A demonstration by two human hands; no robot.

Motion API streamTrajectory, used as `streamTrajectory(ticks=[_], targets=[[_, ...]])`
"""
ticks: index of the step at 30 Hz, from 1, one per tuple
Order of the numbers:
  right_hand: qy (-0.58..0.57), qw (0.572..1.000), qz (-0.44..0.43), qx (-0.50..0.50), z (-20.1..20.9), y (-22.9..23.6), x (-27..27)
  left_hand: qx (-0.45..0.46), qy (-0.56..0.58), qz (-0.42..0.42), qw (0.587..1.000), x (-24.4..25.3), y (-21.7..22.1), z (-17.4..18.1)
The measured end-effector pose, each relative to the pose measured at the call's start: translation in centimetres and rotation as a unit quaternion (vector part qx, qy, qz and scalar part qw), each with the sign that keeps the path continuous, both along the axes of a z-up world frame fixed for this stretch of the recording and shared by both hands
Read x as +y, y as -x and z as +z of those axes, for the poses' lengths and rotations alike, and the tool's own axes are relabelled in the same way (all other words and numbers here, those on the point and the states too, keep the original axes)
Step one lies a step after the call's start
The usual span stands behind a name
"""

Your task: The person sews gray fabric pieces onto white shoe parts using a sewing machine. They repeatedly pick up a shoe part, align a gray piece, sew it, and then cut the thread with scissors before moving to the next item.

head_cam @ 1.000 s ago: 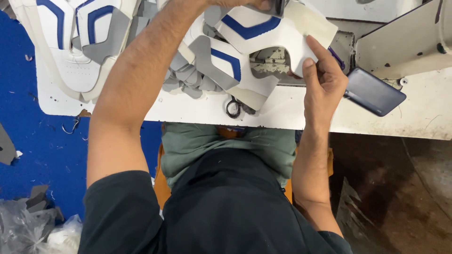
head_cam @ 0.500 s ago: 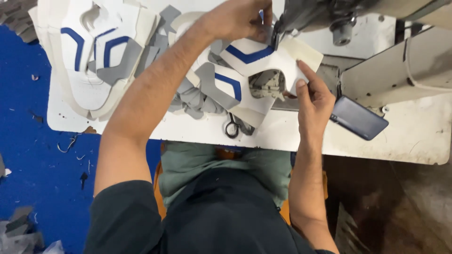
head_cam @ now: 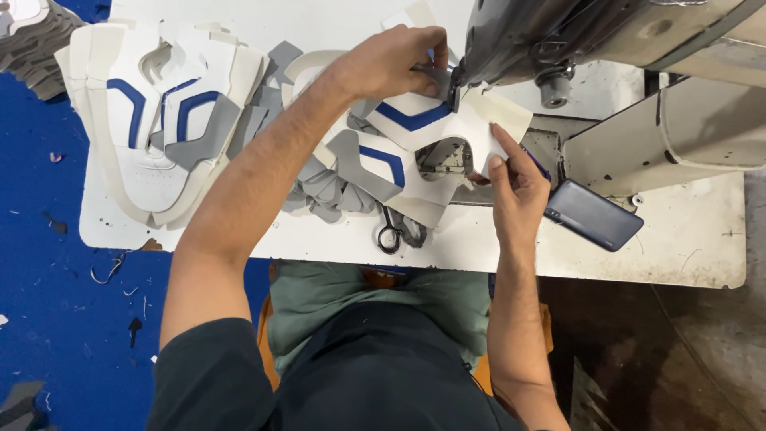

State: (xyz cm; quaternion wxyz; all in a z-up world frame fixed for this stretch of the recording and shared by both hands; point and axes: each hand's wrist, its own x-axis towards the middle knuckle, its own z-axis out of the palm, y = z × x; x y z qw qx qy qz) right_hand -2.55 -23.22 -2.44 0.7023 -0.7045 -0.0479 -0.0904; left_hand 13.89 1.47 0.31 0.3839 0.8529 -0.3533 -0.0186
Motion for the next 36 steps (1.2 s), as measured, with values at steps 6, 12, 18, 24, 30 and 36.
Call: streamTrajectory(ticks=[6,12,18,24,30,36], targets=[[-0.012,1.0,0.012,0.006,0.2,0.0,-0.5,0.021,-0.031,0.018,0.999,0.0,1.1,1.1],[0.02,1.0,0.002,0.019,0.6,0.0,-0.5,0.018,-0.011,0.014,1.0,0.2,1.1,0.3],[0.027,1.0,0.005,0.008,-0.1,-0.1,-0.5,0.017,-0.004,0.014,1.0,0.4,0.9,-0.1],[0.103,0.993,-0.049,-0.005,0.2,-1.9,-3.3,0.055,-0.026,0.091,0.994,-0.1,4.9,-0.8],[0.214,0.972,-0.042,-0.089,3.0,3.6,-1.8,0.185,0.209,0.245,0.929,-5.4,15.1,-2.2],[0.178,0.98,-0.024,0.084,-0.8,6.8,-0.1,0.077,0.328,0.281,0.899,-8.1,17.2,-3.7]])
